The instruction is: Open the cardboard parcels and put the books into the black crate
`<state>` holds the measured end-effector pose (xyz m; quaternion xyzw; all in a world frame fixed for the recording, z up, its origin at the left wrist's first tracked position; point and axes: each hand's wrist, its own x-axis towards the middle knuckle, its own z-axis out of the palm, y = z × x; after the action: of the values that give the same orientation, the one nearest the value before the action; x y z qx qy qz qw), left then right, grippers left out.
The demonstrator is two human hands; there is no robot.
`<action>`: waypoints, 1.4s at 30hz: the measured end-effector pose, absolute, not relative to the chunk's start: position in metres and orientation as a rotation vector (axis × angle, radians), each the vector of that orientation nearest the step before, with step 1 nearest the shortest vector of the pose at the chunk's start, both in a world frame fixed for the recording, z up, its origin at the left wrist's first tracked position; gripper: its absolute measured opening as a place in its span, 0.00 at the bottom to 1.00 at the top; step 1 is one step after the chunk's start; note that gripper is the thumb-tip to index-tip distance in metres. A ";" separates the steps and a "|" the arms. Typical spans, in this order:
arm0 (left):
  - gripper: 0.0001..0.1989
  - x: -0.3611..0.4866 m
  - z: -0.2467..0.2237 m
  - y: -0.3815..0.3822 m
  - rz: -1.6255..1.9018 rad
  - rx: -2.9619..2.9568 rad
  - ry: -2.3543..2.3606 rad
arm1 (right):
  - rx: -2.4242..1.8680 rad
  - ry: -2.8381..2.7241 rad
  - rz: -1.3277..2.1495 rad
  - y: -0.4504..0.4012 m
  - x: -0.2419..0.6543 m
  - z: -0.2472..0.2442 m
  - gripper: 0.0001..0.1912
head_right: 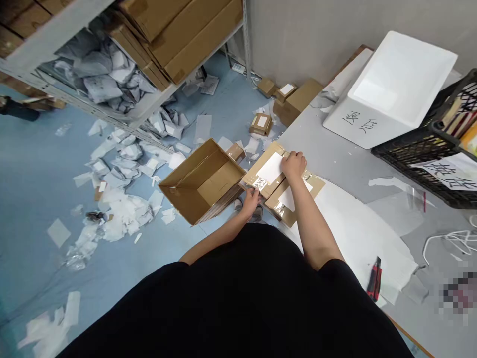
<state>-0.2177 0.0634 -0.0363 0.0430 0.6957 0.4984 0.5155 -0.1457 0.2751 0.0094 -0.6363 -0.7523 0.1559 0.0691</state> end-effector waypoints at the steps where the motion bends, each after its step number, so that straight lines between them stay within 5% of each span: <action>1: 0.17 -0.220 -0.034 0.063 1.192 0.100 1.667 | -1.884 -2.262 0.440 0.275 -0.147 0.009 0.21; 21: 0.17 -0.355 -0.056 0.043 1.288 -0.136 1.789 | -1.278 -2.422 0.565 0.218 -0.303 -0.006 0.21; 33: 0.17 -0.535 -0.151 0.074 1.197 -0.241 1.804 | -1.678 -2.131 1.268 0.205 -0.420 -0.158 0.25; 42: 0.18 -0.568 -0.290 0.137 1.207 -0.363 1.790 | -2.064 -1.978 1.314 0.259 -0.443 -0.292 0.19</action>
<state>-0.5684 0.1368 -0.2901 -0.1475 0.7266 0.4900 0.4585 -0.4430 0.2593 -0.2918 -0.6561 -0.6286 0.4175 -0.0022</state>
